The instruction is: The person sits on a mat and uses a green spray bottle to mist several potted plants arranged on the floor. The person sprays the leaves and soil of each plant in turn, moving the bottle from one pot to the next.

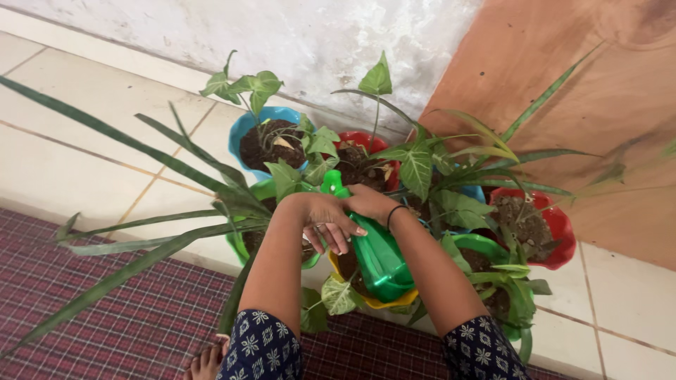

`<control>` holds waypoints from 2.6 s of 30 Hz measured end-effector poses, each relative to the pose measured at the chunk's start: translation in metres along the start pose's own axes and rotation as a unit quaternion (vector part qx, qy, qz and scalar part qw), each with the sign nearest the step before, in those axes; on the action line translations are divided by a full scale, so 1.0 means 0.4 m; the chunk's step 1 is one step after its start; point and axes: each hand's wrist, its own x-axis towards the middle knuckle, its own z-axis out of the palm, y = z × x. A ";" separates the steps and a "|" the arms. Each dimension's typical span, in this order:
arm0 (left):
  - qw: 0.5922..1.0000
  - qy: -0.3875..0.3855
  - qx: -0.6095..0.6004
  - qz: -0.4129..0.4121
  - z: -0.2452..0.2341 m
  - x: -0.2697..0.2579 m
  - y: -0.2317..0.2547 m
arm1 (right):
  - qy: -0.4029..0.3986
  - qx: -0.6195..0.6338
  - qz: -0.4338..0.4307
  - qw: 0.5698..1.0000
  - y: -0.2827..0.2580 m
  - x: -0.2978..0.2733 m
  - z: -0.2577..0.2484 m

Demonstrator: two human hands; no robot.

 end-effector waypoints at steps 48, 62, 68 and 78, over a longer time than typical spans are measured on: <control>0.916 0.114 -0.289 0.254 -0.004 -0.001 0.083 | 0.340 0.261 -0.229 0.874 -0.269 -0.128 -0.074; 0.878 -0.056 -0.228 0.416 0.285 0.029 0.527 | 0.378 0.283 -0.253 0.844 -0.255 -0.577 -0.391; 0.831 -0.078 -0.220 0.504 0.428 0.043 0.600 | 0.394 0.263 -0.155 0.867 -0.197 -0.713 -0.523; 0.822 -0.123 -0.267 0.488 0.666 0.298 0.576 | 0.394 0.256 -0.122 0.875 0.075 -0.819 -0.524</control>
